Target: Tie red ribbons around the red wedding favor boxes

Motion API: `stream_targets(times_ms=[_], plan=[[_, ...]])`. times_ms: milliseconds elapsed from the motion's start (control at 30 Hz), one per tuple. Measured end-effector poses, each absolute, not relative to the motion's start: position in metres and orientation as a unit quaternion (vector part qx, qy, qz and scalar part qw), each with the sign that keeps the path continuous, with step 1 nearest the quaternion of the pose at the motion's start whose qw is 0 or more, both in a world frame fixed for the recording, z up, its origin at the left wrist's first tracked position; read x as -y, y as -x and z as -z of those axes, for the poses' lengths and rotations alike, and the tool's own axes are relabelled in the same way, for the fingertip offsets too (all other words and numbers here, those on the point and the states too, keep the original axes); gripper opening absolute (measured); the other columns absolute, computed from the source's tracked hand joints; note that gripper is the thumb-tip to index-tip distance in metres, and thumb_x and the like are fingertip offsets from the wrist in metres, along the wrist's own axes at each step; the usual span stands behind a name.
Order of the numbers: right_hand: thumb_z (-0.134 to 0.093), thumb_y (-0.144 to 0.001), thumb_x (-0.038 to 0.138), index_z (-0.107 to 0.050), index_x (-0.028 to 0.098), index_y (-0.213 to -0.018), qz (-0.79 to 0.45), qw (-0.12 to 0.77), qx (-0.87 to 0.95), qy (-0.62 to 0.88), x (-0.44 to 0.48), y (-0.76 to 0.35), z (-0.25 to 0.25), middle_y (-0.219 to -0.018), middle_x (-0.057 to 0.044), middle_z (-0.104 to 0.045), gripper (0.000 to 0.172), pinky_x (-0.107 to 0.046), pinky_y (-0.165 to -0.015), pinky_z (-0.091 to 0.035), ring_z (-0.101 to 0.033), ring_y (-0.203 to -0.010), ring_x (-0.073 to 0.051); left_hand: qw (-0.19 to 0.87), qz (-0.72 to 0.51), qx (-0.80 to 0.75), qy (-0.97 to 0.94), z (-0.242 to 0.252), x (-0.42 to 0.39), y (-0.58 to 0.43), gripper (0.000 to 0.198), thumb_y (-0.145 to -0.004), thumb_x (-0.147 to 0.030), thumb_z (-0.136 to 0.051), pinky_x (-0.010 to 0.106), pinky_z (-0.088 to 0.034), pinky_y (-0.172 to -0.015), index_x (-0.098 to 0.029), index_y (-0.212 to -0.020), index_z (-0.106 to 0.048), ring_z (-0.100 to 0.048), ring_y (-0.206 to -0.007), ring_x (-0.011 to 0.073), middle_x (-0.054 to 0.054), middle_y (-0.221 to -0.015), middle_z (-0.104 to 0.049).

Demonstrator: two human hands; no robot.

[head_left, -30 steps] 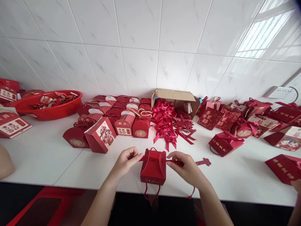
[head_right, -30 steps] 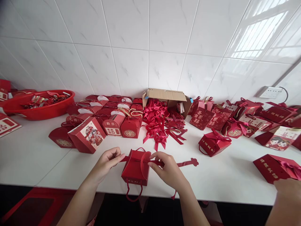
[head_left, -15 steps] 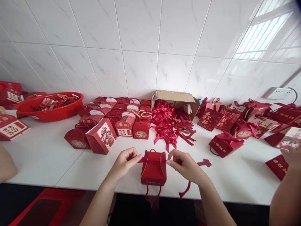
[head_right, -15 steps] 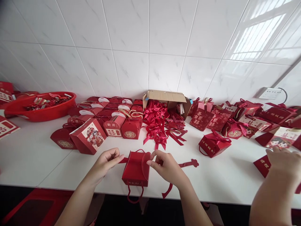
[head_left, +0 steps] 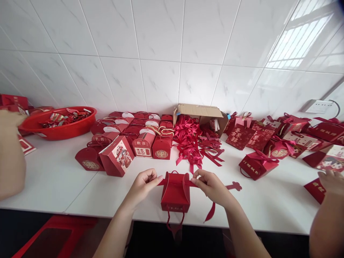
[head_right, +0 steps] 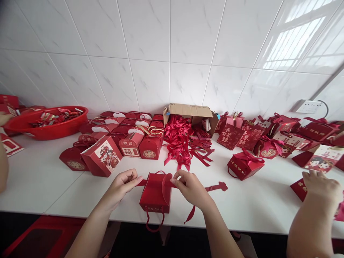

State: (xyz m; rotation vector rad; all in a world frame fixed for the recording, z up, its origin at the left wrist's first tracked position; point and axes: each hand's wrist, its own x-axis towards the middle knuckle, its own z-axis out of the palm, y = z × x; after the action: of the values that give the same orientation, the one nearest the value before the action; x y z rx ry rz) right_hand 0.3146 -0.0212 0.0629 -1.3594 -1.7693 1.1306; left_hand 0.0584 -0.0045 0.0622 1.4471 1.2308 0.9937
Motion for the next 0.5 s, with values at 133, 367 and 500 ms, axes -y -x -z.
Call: stream_targets(times_ms=[133, 367, 500], plan=[[-0.053, -0.088, 0.049, -0.052, 0.021, -0.075, -0.423, 0.305, 0.666, 0.534, 0.018, -0.315, -0.057, -0.047, 0.008, -0.037, 0.031, -0.022, -0.044, -0.025, -0.031, -0.044, -0.009, 0.525, -0.398, -0.514, -0.549, -0.050, 0.002, -0.054, 0.045, -0.072, -0.046, -0.069, 0.021, -0.017, -0.045, -0.020, -0.058, -0.035, -0.021, -0.049, 0.0074, -0.008, -0.054, -0.027], [-0.050, -0.086, 0.059, -0.052, 0.021, -0.079, -0.447, 0.328, 0.637, 0.536, 0.023, -0.318, -0.025, -0.051, 0.008, -0.037, 0.039, -0.022, -0.045, -0.026, -0.030, -0.047, -0.010, 0.569, -0.392, -0.508, -0.515, -0.021, 0.005, -0.060, 0.048, -0.069, -0.054, -0.069, 0.020, -0.015, -0.043, -0.020, -0.059, -0.037, -0.021, -0.045, 0.0055, -0.010, -0.053, -0.028], [-0.049, -0.084, 0.066, -0.051, 0.021, -0.078, -0.455, 0.355, 0.611, 0.542, 0.026, -0.320, -0.005, -0.051, 0.008, -0.033, 0.045, -0.022, -0.045, -0.028, -0.029, -0.048, -0.010, 0.568, -0.400, -0.512, -0.505, -0.008, 0.007, -0.063, 0.051, -0.068, -0.061, -0.067, 0.019, -0.017, -0.043, -0.020, -0.060, -0.037, -0.023, -0.045, 0.0058, -0.010, -0.053, -0.030]])
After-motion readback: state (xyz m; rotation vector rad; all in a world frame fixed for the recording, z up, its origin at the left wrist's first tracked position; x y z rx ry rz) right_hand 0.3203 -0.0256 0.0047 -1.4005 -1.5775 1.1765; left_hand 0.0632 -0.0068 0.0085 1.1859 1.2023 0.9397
